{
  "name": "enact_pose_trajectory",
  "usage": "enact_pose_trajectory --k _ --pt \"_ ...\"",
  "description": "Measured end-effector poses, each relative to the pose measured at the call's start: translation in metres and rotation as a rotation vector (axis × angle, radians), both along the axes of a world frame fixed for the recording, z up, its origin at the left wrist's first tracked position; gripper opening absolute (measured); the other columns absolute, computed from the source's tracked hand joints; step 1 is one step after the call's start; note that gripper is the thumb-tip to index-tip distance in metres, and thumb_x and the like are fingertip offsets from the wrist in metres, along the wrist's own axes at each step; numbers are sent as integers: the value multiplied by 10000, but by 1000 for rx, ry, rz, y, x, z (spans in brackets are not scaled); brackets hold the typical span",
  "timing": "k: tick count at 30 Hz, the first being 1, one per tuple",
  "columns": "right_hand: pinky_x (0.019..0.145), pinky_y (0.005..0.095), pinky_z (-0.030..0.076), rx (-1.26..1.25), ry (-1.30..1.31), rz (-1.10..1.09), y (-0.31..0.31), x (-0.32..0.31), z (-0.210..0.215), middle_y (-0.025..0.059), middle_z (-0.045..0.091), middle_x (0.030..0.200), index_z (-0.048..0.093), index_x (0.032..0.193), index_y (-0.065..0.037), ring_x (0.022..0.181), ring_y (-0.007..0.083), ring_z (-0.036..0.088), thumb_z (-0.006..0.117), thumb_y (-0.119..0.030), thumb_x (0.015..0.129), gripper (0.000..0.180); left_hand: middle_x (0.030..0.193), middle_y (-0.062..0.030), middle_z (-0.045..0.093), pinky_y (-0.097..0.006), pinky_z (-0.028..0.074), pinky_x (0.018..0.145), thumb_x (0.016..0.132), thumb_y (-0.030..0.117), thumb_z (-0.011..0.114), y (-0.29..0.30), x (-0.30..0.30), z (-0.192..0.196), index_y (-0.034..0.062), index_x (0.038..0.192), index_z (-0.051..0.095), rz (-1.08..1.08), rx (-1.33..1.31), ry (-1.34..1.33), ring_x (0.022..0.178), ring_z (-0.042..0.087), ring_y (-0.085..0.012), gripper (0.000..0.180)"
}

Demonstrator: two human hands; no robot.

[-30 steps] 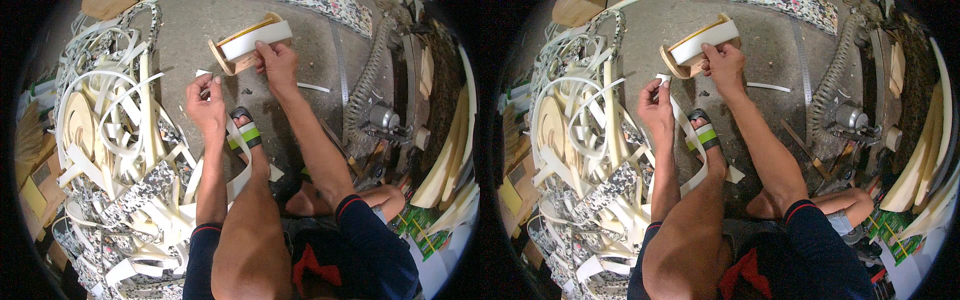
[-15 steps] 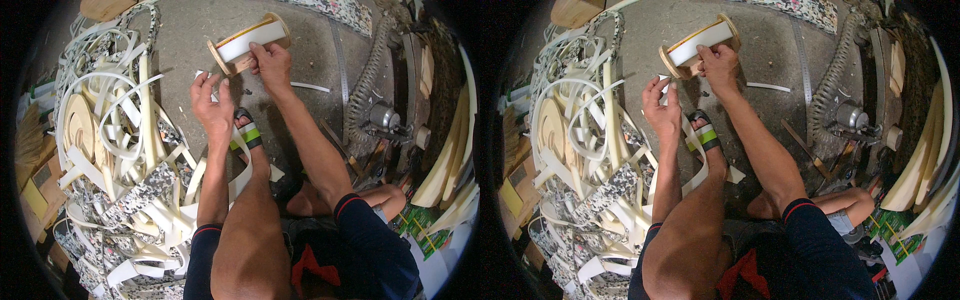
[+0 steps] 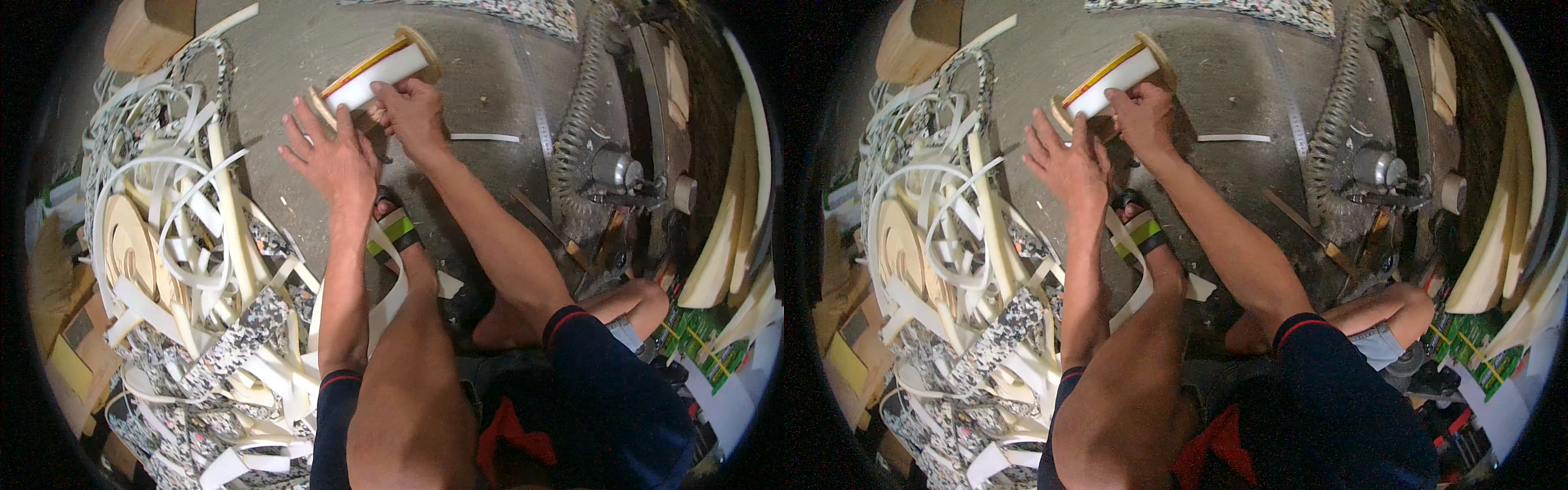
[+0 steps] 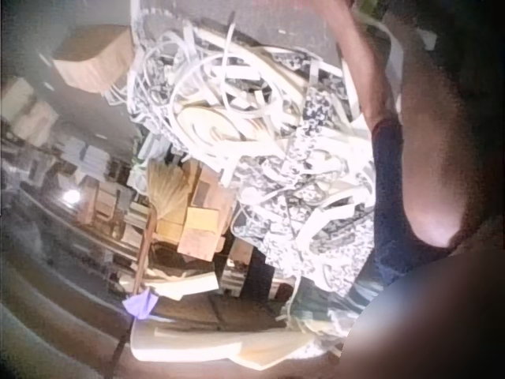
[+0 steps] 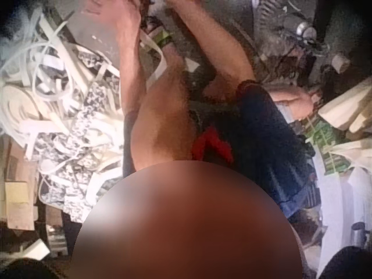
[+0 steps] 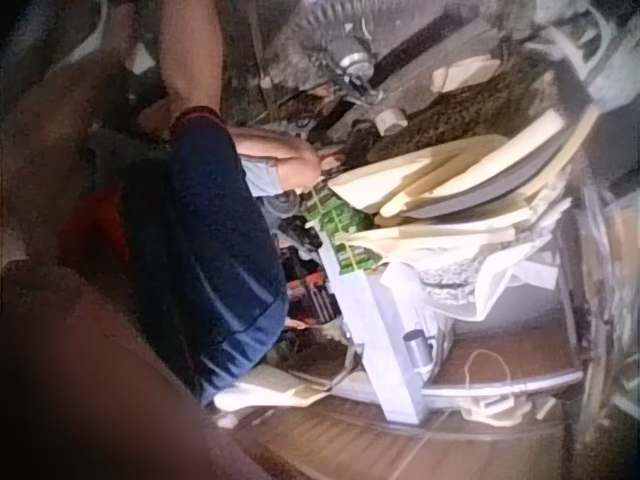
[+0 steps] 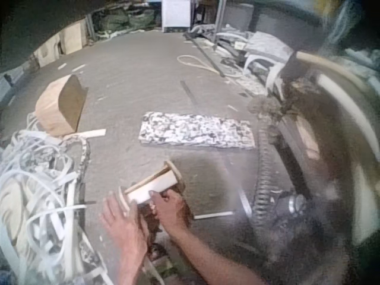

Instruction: The person cuts a white strip with a knife, places it inside a small wooden box, applies glue with a spray gun, then fits a patterned sheet into the box and trims the edges with a knife.

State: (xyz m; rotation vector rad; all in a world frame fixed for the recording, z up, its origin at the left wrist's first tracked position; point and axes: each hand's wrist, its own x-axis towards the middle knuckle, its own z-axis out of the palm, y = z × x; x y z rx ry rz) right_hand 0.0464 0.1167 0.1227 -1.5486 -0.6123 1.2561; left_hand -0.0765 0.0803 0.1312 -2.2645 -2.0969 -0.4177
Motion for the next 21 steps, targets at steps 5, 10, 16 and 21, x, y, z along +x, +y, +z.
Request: enact_pose_trajectory --k 5,10,16,21 --pt "433 237 451 -17 -78 -46 2 7 -5 19 608 645 648 837 -8 510 77 557 765 -306 907 328 1623 -238 261 -711 230 1128 848 217 723 -1 1 -2 180 1286 688 -7 -4 33 1466 259 -501 441" --pt "420 247 444 -20 -68 -112 5 14 -12 24 596 624 646 806 -9 486 84 543 739 -296 926 324 1618 -275 236 -726 172 1137 845 167 701 -2 1 -5 101 1323 639 -37 -6 -27 1481 206 -517 487" --pt "409 250 443 0 -101 -148 11 16 -20 29 590 614 648 805 -4 476 89 544 719 -267 937 303 1612 -284 232 -734 179 1130 837 157 698 -4 3 -6 97 1329 634 -45 -10 -29 1474 210 -524 499" --pt "405 251 444 -8 -113 -145 12 17 -25 34 597 616 652 809 2 473 92 546 716 -251 932 289 1603 -287 241 -740 183 1127 859 171 688 -5 3 -6 87 1324 635 -55 -10 -10 1470 212 -530 476"
